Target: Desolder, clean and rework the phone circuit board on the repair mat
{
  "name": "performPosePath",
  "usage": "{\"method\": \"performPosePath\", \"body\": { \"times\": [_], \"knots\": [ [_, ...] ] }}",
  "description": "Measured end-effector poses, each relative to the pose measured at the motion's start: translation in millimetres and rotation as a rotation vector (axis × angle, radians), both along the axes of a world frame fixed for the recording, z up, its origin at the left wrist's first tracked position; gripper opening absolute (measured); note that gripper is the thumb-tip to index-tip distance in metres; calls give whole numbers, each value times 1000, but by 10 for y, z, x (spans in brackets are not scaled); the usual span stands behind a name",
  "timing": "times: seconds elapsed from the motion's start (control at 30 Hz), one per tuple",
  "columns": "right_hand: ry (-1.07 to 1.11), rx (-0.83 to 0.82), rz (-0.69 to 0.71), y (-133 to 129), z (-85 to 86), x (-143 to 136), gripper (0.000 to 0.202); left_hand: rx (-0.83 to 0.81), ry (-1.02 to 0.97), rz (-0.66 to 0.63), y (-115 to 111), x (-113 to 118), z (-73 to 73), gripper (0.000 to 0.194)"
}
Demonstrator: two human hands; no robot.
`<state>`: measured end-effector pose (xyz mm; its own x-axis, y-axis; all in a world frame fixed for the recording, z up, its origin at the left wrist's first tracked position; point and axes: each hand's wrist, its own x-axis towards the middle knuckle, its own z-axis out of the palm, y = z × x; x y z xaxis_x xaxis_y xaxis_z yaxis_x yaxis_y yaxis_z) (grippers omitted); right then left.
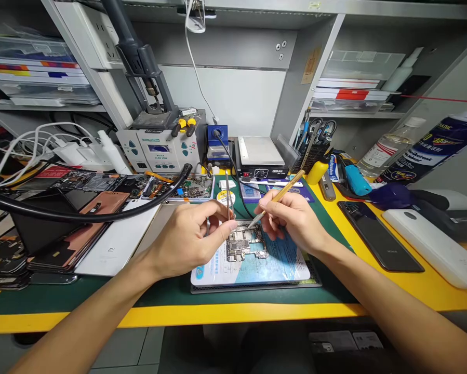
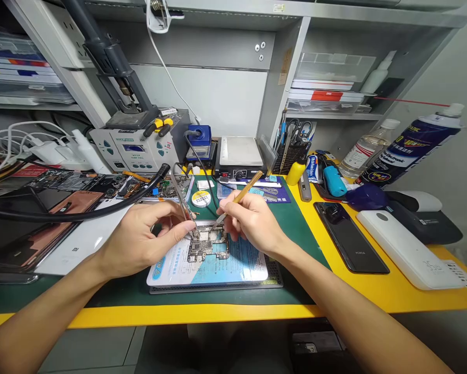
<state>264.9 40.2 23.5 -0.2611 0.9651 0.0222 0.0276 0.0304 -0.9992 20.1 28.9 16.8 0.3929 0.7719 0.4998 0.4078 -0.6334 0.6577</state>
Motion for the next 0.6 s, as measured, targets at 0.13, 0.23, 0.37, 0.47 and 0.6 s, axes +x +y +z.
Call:
{"method": "performPosePath", "body": {
  "times": [0.13,0.23,0.37,0.47,0.6],
  "knots": [
    [-2,-4,1,-1,-1,1,32,-2,12,5,8,-12,0,19],
    [-5,-4,2,-3,2,0,33,1,17,7,12,-13,-3,19],
    [-9,-3,4,-5,8,3,33,5,22,2,15,-10,5,19],
    [-12,-2,9,-4,9,10,33,10,23,-6,18,-12,19,19],
    [-12,0,11,-1,6,18,34,21,20,-13,18,-19,32,19]
  ]
}}
